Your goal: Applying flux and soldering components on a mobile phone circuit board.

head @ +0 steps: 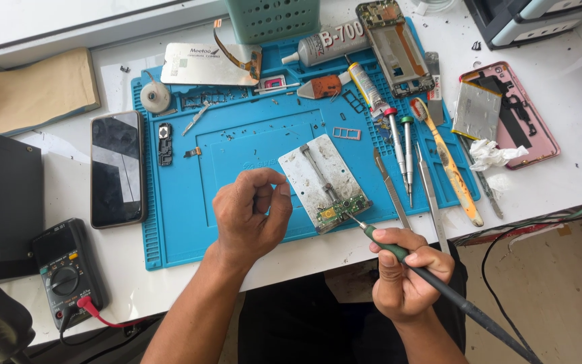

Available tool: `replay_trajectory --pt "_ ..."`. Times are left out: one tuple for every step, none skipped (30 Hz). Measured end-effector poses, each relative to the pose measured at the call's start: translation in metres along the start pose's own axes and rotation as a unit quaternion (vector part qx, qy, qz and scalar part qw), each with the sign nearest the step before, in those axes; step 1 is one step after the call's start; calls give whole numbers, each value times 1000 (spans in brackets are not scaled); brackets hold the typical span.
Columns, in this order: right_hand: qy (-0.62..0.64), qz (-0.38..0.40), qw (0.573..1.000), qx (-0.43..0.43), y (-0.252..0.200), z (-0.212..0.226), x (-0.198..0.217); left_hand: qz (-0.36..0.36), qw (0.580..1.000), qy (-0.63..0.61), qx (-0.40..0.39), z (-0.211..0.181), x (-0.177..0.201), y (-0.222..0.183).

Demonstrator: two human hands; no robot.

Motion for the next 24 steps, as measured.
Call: replay_trajectory --pt "0 0 1000 3 1 0 0 -2 1000 0 -3 0 0 1" --pt "2 2 1000 3 1 0 0 0 1000 1 2 0 0 0" --pt "4 3 1000 4 0 0 -1 1 1000 2 6 1 0 0" --pt "4 4 1000 5 0 0 0 -1 1000 2 5 0 0 0" --pt "8 3 1000 2 0 -1 0 -1 1000 3 5 1 0 0" --pt "12 3 1000 -3 -1 -2 0 -2 1000 4 5 0 0 0" --pt "12 3 1000 -2 -1 -1 0 -3 1000 4 5 1 1 -1" --pt "12 8 1000 0 -1 -1 0 -1 1000 6 6 2 1 -1" --pt "11 12 1000 2 -1 -1 -1 0 1000 7 7 2 1 -2" --pt "12 13 1000 3 -1 -1 -1 0 1000 7 7 2 1 -2" --pt "11 13 1000 -1 -1 -1 -1 0 1000 6 9 2 1 -1" --pt "11 13 1000 -3 -1 -1 -1 1 1000 5 11 2 1 -1" --pt "11 14 1000 -2 0 -1 -1 0 1000 5 10 2 1 -1" --pt "13 16 1000 -1 0 -1 -2 -2 1000 7 10 2 1 -1" --pt "15 18 1000 0 0 0 -2 -4 1000 8 10 2 1 -1" --pt "15 18 1000 0 0 0 -2 -4 1000 8 10 2 1 -1" --pt "9 21 1000 4 1 0 -2 -2 1000 7 9 2 1 -1" --pt "3 25 1000 8 1 1 -2 1 1000 5 8 3 1 -1" --pt "3 25 1000 8 0 0 -2 1 1000 5 8 2 1 -1" --pt "7 26 1000 6 0 0 -2 1 1000 5 7 2 1 -1" --pt "11 28 1000 5 0 -1 -2 1 1000 5 6 2 1 -1" --pt "11 27 1000 4 0 -1 -2 1 1000 5 6 2 1 -1" --pt "11 28 1000 4 0 0 -2 1 1000 4 5 2 1 -1" --pt "11 30 1000 3 1 0 -2 0 1000 5 5 2 1 -1"
Point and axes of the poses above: each hand's wrist, its own y-axis towards the middle knuckle, its own x-axis out of the back of the hand, z = x × y, the point moved 6 cm from there along y, towards the middle knuckle, and after that the axes turned 4 degrees about -x, right-handed, at the moved point
